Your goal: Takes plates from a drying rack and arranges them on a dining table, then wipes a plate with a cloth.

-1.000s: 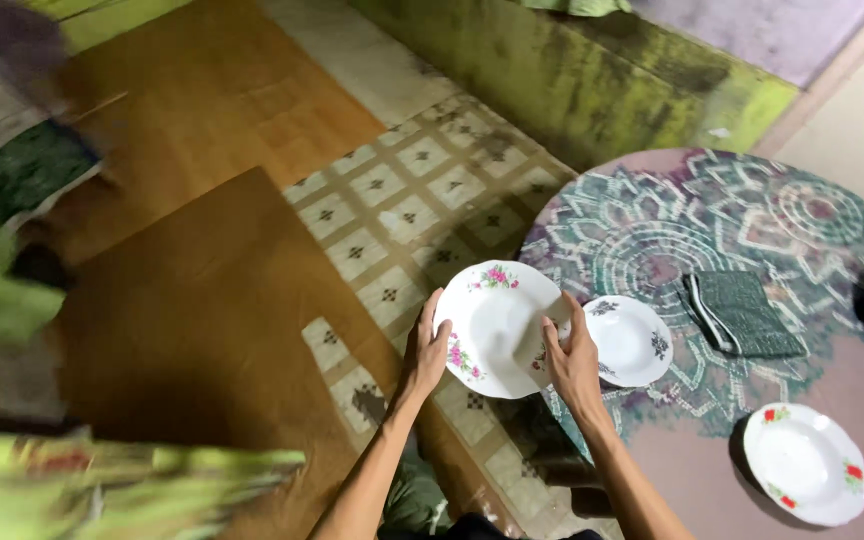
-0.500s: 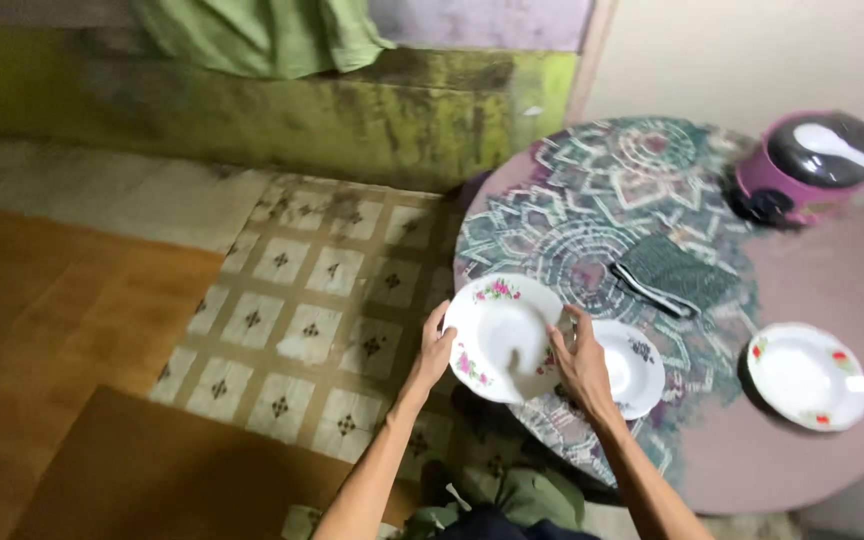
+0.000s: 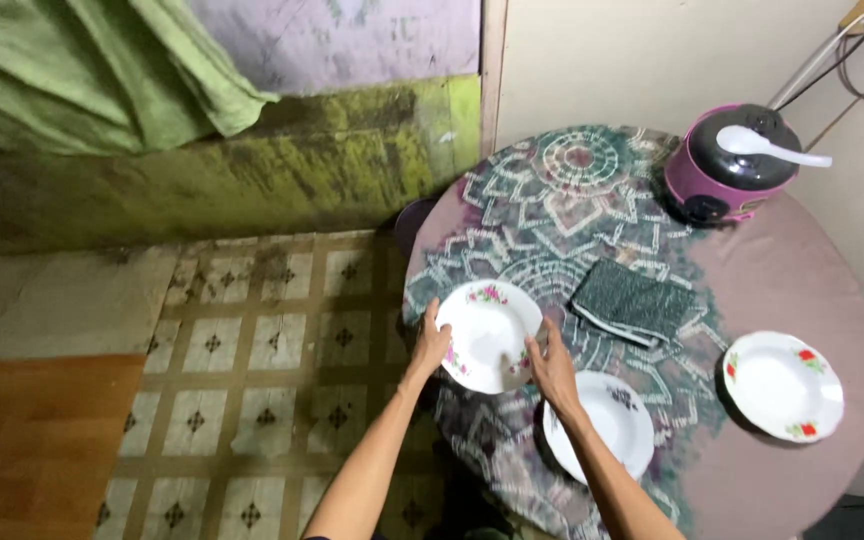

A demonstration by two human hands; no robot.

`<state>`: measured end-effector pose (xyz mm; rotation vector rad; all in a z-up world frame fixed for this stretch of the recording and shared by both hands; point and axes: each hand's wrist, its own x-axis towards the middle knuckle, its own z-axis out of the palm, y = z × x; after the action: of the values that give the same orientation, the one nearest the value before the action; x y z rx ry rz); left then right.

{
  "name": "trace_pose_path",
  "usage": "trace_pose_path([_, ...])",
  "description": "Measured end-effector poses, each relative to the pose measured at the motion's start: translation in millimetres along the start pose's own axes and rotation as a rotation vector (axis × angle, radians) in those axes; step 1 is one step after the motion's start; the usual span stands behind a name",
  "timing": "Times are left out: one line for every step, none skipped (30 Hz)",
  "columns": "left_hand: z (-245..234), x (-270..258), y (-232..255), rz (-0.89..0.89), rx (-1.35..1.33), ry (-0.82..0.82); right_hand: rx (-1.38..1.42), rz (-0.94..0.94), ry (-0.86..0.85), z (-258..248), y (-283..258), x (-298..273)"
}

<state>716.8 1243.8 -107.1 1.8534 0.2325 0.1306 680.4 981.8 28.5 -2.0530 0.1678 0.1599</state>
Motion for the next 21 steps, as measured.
trace_pose_path([5.4,4.5,-5.2,0.002,0.003,-0.006,0.004,0.003,0.005,11.7,27.1,18.7])
trace_pose_path([10.5,9.5,-10.7,-0.087,0.034,-0.025,-0.008,-0.129,0.041,24.1,54.2,37.7])
trace_pose_path([14.5,18.9,-13.0,-0.170,0.065,-0.045,-0.020,-0.265,0.083,35.9,77.5,59.3])
trace_pose_path([13.2,33.5,-12.2,-0.161,0.068,-0.051,-0.016,-0.266,0.093,41.5,69.0,70.5])
trace_pose_path([17.7,36.5,-15.7,-0.234,0.099,-0.071,-0.034,-0.085,0.026,43.3,68.4,73.0])
trace_pose_path([22.3,38.3,-19.9,-0.305,0.130,-0.091,-0.050,0.096,-0.041,45.4,68.5,74.7])
trace_pose_path([24.9,44.7,-18.0,-0.309,0.125,-0.098,-0.056,0.102,-0.038,48.2,69.7,81.9])
trace_pose_path([27.2,50.2,-16.0,-0.349,0.133,-0.111,-0.054,0.147,-0.057,51.0,70.9,88.1])
trace_pose_path([27.9,51.5,-15.5,-0.393,0.143,-0.124,-0.051,0.193,-0.079,55.2,73.7,90.6])
trace_pose_path([32.6,51.8,-27.1,-0.400,0.141,-0.130,-0.055,0.201,-0.079,57.7,82.0,94.8])
trace_pose_path([36.2,53.1,-38.4,-0.384,0.167,-0.148,-0.058,0.173,-0.079,61.4,90.0,99.3])
trace_pose_path([39.4,53.3,-49.0,-0.369,0.194,-0.165,-0.060,0.145,-0.079,64.7,97.5,102.6])
trace_pose_path([37.5,54.1,-46.3,-0.370,0.195,-0.170,-0.060,0.149,-0.077,69.5,113.5,108.2])
trace_pose_path([35.4,54.1,-42.9,-0.360,0.215,-0.210,-0.062,0.126,-0.107,73.9,129.2,112.8])
trace_pose_path([33.2,52.3,-39.7,-0.350,0.238,-0.253,-0.061,0.106,-0.135,78.3,145.8,114.4])
trace_pose_path([33.8,54.0,-39.3,-0.352,0.241,-0.263,-0.059,0.114,-0.131,79.4,152.9,116.5])
trace_pose_path([33.4,55.0,-39.3,-0.367,0.257,-0.287,-0.073,0.057,-0.135,81.6,160.1,117.2])
trace_pose_path([32.6,54.5,-39.1,-0.383,0.272,-0.311,-0.087,0.000,-0.140,83.7,167.4,116.5])
trace_pose_path([31.0,49.4,-38.9,-0.388,0.277,-0.322,-0.084,0.012,-0.137,82.3,161.4,111.6])
trace_pose_path([29.2,43.0,-37.8,-0.387,0.307,-0.321,-0.049,0.034,-0.153,80.2,154.8,105.5])
trace_pose_path([29.4,45.4,-34.2,-0.374,0.336,-0.318,-0.014,0.046,-0.160,76.4,145.8,107.7])
